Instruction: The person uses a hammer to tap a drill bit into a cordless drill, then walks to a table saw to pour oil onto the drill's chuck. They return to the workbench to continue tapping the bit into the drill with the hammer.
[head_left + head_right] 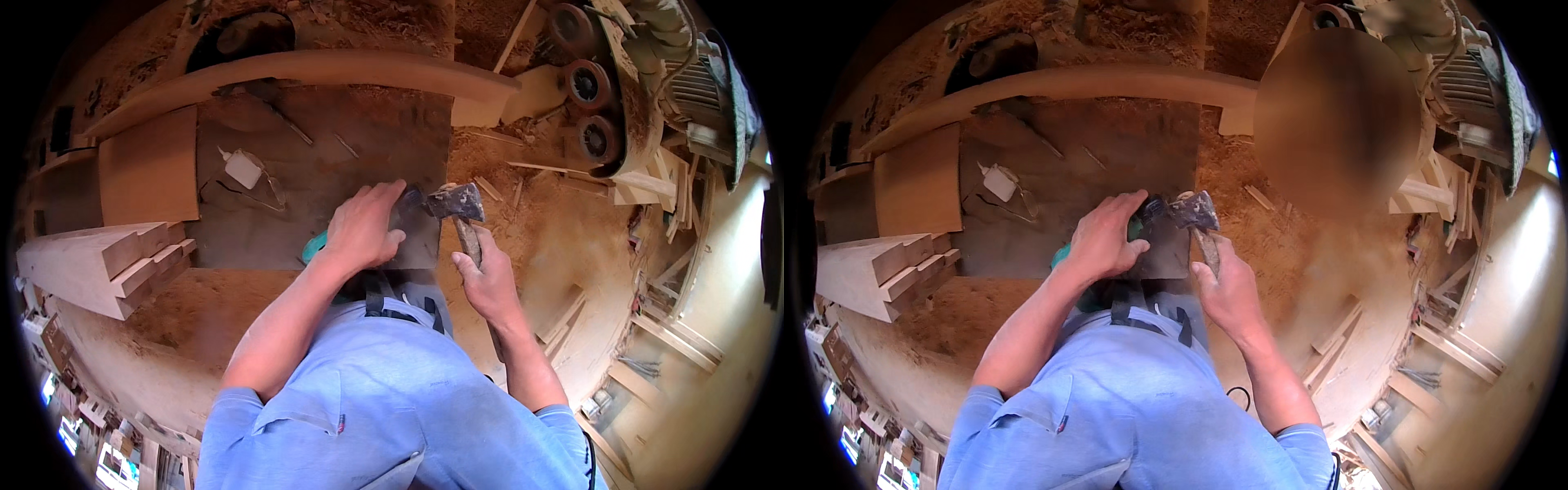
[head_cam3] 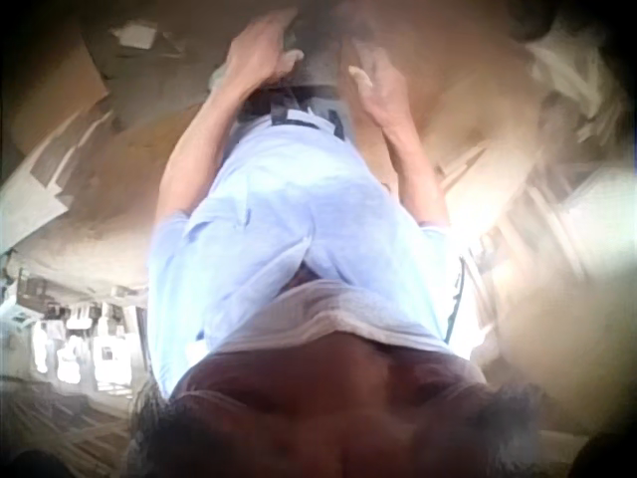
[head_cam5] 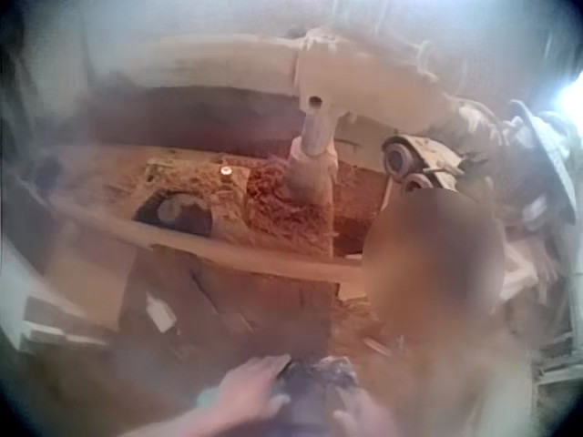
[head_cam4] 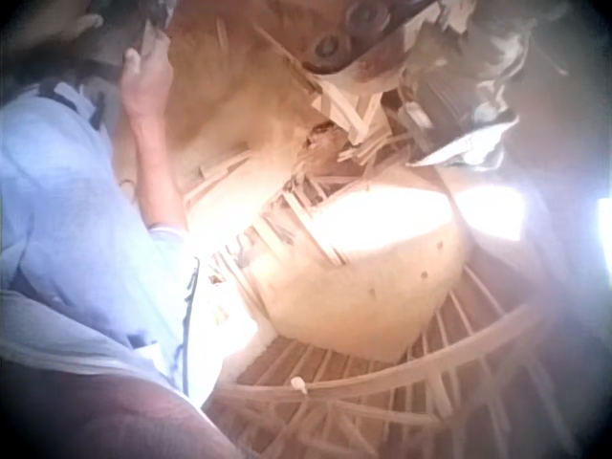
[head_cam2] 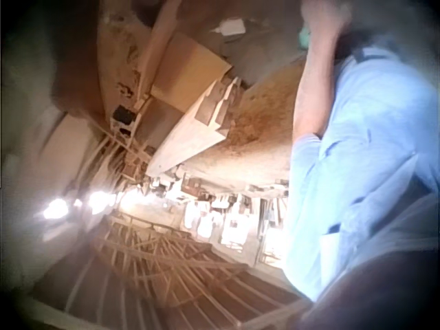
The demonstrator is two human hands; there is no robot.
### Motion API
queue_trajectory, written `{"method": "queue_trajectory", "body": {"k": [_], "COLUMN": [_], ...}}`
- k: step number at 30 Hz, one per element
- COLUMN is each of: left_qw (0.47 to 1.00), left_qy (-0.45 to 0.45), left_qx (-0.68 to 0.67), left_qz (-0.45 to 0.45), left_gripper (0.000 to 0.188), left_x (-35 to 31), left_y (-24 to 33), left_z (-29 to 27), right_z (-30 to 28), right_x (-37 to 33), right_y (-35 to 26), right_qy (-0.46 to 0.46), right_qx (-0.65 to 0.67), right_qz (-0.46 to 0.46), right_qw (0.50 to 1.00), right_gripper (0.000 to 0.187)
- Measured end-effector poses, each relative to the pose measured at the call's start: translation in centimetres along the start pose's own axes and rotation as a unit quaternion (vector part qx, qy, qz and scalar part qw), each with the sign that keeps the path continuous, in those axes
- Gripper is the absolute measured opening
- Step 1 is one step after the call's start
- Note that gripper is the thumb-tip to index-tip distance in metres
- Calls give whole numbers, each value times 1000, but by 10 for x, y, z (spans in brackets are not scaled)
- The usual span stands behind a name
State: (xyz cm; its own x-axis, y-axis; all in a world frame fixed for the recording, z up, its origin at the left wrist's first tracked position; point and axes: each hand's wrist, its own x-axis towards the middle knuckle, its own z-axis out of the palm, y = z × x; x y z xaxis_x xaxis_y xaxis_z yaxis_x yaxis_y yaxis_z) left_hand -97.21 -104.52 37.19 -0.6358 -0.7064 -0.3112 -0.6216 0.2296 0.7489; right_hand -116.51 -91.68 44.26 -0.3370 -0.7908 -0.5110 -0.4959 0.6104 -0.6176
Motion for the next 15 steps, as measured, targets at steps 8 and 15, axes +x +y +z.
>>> {"method": "queue_trajectory", "body": {"k": [8,15], "left_qw": [994,995], "left_qy": [-43,-16], "left_qx": [-26,-34], "left_qz": [-97,-88], "left_gripper": [85,84], "left_x": [2,5], "left_y": [5,-2], "left_z": [-7,-8], "right_z": [9,9], "right_x": [2,14], "right_y": [-28,-45], "right_qy": [0,-63], "right_qx": [-114,-232], "right_qz": [-30,16], "right_qw": [993,971], "right_gripper": [44,33]}}
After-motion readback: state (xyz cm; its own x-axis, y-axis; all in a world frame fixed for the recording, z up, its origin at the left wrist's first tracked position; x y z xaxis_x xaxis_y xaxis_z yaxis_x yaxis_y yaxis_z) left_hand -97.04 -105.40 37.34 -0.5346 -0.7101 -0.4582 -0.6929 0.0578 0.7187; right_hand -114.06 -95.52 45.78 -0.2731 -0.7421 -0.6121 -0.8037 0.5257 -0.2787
